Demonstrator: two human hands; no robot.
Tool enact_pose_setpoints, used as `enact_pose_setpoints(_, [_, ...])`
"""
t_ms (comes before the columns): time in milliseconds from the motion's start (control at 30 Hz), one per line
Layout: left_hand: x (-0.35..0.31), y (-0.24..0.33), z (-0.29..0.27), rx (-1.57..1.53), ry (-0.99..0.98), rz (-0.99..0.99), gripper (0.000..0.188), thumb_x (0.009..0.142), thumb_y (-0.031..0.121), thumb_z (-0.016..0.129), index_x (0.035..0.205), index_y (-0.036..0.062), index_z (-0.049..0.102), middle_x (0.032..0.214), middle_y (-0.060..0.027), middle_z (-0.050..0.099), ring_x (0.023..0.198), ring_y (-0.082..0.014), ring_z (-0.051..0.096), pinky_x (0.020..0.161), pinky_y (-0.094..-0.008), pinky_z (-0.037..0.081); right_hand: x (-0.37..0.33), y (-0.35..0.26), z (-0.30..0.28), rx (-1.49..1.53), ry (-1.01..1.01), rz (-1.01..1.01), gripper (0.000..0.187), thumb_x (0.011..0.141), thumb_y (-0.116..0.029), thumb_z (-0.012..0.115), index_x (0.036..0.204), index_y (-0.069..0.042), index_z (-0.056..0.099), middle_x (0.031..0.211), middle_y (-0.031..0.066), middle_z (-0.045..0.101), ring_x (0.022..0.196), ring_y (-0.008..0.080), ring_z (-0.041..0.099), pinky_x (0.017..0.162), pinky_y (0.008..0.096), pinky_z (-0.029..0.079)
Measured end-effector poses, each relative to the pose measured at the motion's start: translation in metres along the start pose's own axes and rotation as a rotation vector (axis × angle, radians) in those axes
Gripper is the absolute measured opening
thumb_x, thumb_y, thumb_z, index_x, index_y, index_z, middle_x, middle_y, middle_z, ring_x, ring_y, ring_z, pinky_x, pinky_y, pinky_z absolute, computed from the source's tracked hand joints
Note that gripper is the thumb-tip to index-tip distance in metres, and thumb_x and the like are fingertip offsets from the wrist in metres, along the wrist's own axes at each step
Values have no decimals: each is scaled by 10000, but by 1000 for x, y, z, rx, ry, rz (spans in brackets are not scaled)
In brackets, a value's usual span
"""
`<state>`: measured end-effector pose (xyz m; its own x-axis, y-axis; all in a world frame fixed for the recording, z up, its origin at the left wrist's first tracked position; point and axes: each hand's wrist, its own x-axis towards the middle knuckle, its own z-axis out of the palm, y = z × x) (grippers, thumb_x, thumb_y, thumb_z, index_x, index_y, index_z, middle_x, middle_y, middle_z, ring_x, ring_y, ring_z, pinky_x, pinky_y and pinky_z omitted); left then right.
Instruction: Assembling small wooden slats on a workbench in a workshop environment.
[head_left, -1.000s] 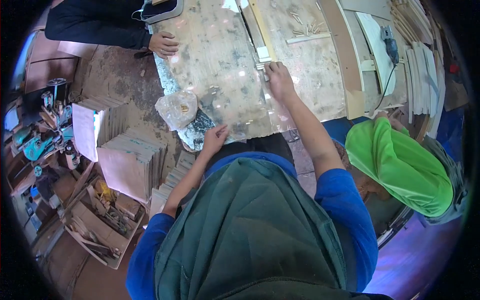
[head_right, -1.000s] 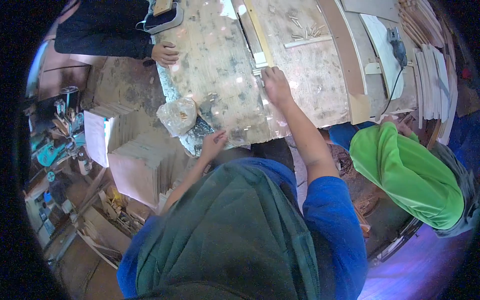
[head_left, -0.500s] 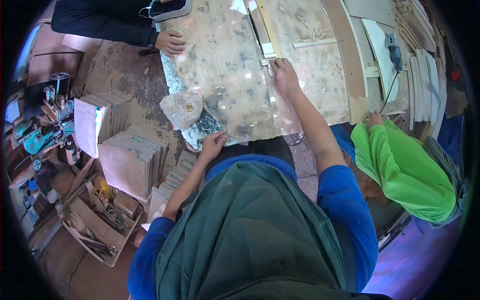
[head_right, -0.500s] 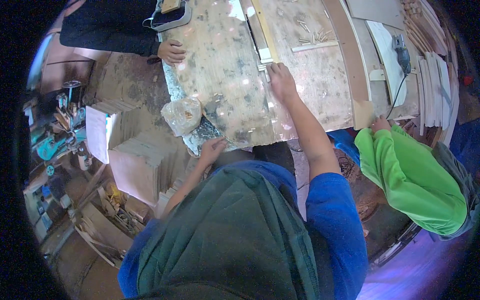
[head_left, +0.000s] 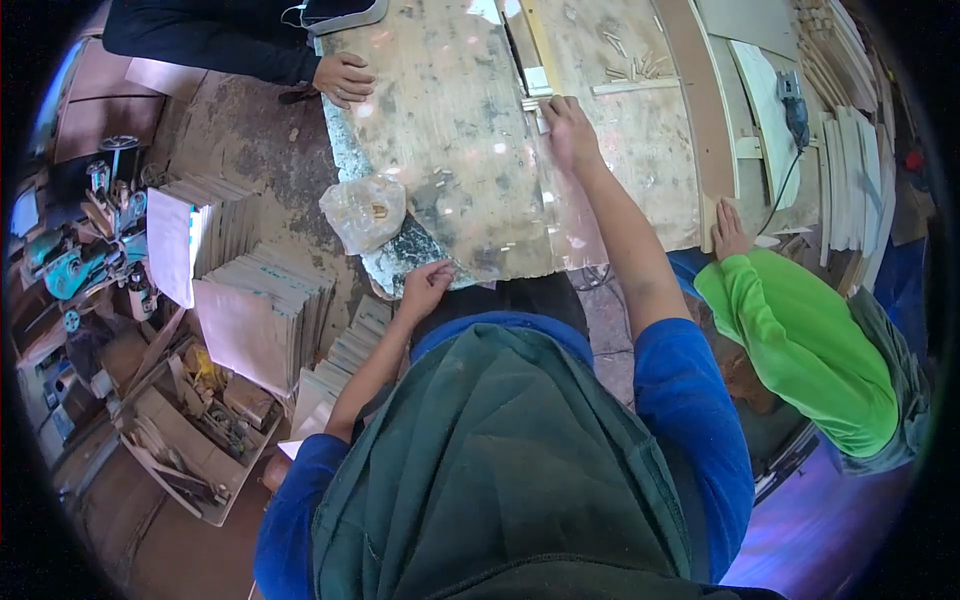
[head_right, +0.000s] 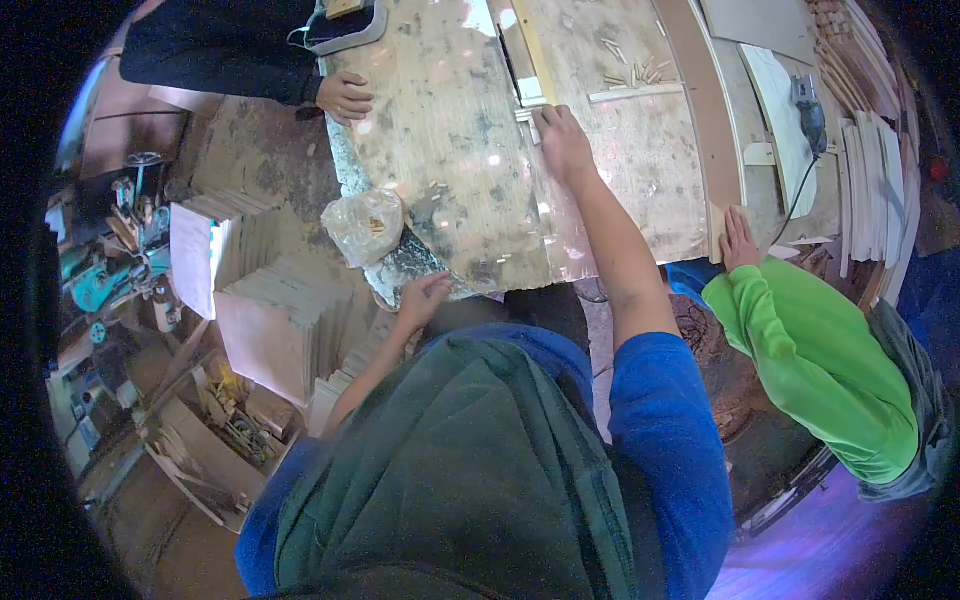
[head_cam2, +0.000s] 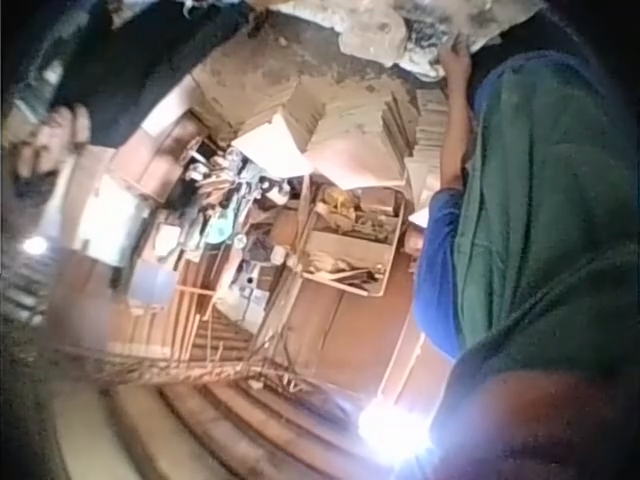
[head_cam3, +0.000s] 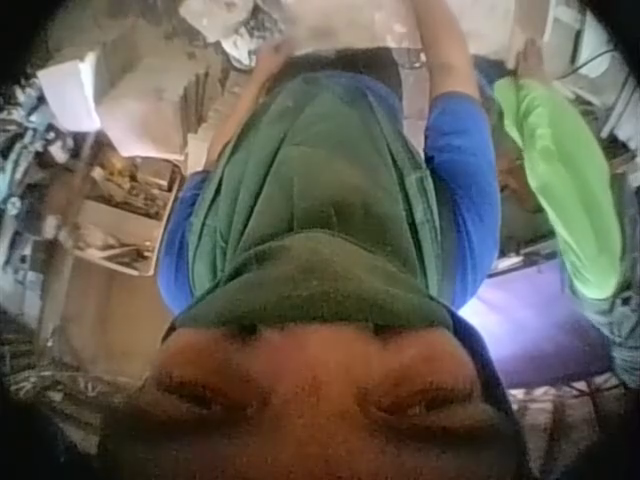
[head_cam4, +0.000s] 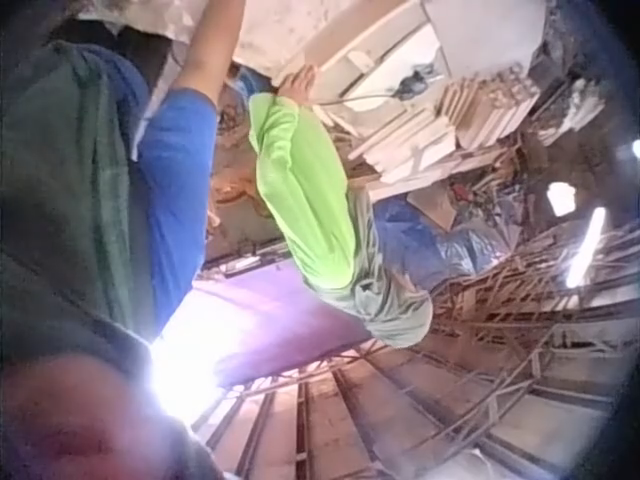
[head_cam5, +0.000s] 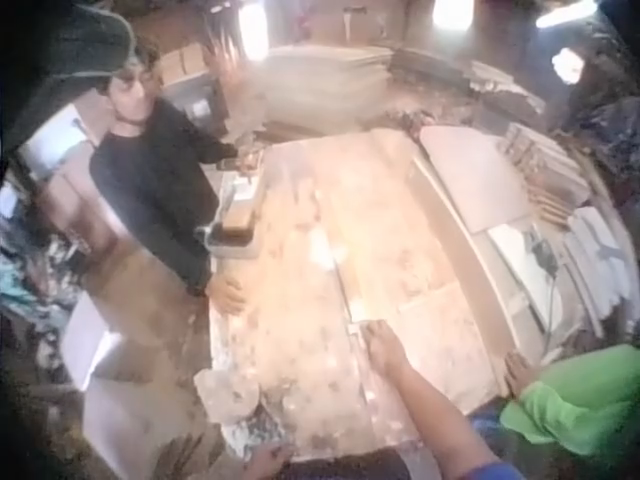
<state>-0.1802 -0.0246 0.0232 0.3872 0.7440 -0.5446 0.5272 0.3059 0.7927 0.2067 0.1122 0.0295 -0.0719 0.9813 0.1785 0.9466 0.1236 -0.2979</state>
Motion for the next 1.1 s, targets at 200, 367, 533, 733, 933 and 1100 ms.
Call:
enact_pose_setpoints(200, [1,-12,3,-91,14,0,328,885,75,625,1197,-24,649,985,-99,728,862,-111,666,768,-240,523,6,-1,2,52,-3,42,510,726,30,577,1234,-17,582,1136,126,566,1110,313,524,965,379,473])
enact_pose_setpoints(367, [-1,-12,4,-63,31,26,324,881,68,628,1192,-22,655,979,-86,725,846,-99,654,755,-232,519,14,5,4,7,29,1,402,806,-28,533,1201,-1,602,1110,110,567,1070,286,520,946,357,468])
enact_pose_setpoints(533, [-2,-11,5,-82,35,-3,319,884,50,628,1194,-20,656,975,-76,722,836,-95,647,752,-227,516,23,8,7,1,25,5,392,810,-29,528,1194,-5,604,1107,109,565,1079,284,520,946,360,468])
enact_pose_setpoints(733, [-2,-14,4,-128,23,-21,328,884,30,627,1208,-20,647,1001,-75,717,850,-92,642,758,-223,514,32,11,9,11,7,9,400,797,-29,548,1193,-4,600,1110,110,565,1086,286,521,952,360,466])
enact_pose_setpoints(933, [-5,0,1,-33,12,-7,330,905,40,596,1228,-19,634,1008,-82,716,855,-95,642,760,-223,512,40,15,11,26,27,1,420,760,-26,600,1180,-15,601,1115,108,564,1106,287,520,958,362,468])
enact_pose_setpoints(1100, [-6,8,1,-71,-3,-71,337,910,47,579,1235,-30,626,1015,-91,715,866,-99,646,759,-223,512,48,19,14,39,10,9,473,694,-17,672,1161,-26,600,1118,102,565,1107,289,521,956,367,473])
